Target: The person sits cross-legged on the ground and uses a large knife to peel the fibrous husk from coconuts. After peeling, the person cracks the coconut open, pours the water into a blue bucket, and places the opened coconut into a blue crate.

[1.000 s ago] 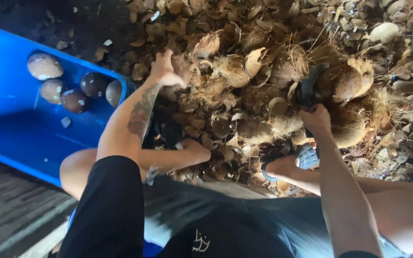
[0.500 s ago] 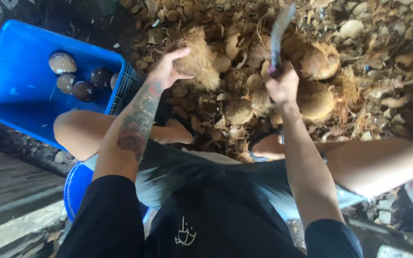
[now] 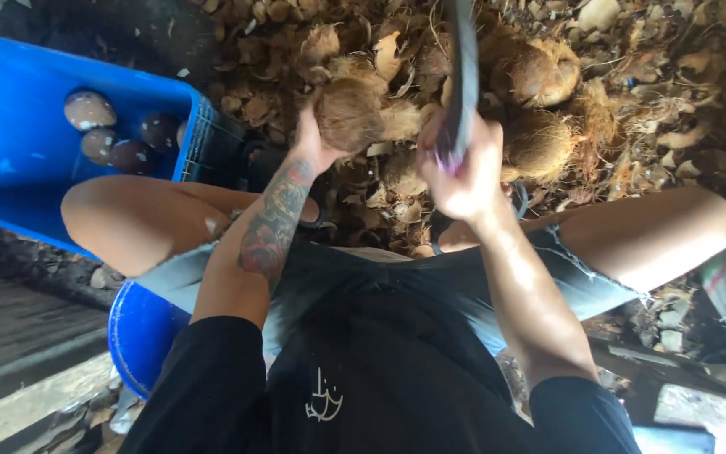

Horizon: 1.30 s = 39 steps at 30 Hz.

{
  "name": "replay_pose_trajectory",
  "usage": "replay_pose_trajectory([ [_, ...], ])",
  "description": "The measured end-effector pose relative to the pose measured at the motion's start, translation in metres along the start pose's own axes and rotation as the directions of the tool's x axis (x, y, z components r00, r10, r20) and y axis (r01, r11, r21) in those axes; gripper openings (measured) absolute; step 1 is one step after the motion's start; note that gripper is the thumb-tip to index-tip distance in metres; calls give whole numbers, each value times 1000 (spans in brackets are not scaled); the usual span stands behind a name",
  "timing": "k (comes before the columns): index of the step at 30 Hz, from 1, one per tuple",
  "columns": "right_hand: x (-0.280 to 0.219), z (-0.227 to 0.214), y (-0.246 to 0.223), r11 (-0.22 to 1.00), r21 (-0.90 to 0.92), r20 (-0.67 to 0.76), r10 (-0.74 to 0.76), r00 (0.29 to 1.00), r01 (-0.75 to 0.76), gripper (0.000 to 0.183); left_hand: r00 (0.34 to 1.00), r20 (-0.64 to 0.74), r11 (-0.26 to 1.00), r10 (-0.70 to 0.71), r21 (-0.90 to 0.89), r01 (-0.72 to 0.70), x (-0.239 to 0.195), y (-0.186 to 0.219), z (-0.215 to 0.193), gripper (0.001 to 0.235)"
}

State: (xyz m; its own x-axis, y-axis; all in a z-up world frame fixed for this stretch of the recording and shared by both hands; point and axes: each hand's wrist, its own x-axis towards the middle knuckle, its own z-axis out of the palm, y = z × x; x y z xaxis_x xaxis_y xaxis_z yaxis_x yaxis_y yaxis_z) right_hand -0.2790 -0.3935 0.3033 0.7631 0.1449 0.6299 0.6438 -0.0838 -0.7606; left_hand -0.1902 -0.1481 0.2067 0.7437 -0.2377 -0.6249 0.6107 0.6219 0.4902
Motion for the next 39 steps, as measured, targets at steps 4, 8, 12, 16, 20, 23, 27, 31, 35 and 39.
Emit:
replay_pose_trajectory([
  [4, -39, 23, 17, 990, 121, -7, -78, 997, 78, 14, 990, -141, 1000, 5, -13, -6, 32, -26, -18, 108],
  [8, -72, 44, 44, 827, -173, 114, 556, 823, -535, 10, 933, -359, 999, 38, -22, -49, 70, -31, -37, 99],
  [12, -65, 55, 36, 435, -115, 178, 893, 412, -893, 18, 911, -410, 996, 34, -65, -66, 52, -37, -35, 102],
  [16, -31, 44, -13, 644, 24, 145, 754, 640, -764, 17, 925, -380, 999, 3, -41, -21, 62, -37, -55, 98],
  [20, -48, 38, 12, 982, 176, 36, 67, 997, -72, 21, 914, -405, 999, -4, -35, -12, 64, -42, -56, 99],
  [23, -48, 45, 12, 899, -44, 177, 437, 882, -436, 6, 903, -430, 996, 17, -74, -54, 60, -38, -41, 95],
  [27, -73, 54, 39, 435, -241, 198, 897, 395, -867, 19, 896, -442, 994, 40, -77, -82, 13, -14, 17, 106],
  [31, -39, 46, -16, 429, 7, 106, 898, 428, -903, 21, 942, -332, 991, 43, -105, -82, 12, -23, -12, 104],
  [35, -15, 31, -33, 921, 188, 115, 323, 939, -340, 14, 945, -307, 986, 116, 148, -72, 40, -8, -29, 83],
  [39, -51, 46, 6, 828, 0, 141, 555, 820, -561, 13, 951, -189, 934, 246, 307, -181, 97, -28, -65, 86],
])
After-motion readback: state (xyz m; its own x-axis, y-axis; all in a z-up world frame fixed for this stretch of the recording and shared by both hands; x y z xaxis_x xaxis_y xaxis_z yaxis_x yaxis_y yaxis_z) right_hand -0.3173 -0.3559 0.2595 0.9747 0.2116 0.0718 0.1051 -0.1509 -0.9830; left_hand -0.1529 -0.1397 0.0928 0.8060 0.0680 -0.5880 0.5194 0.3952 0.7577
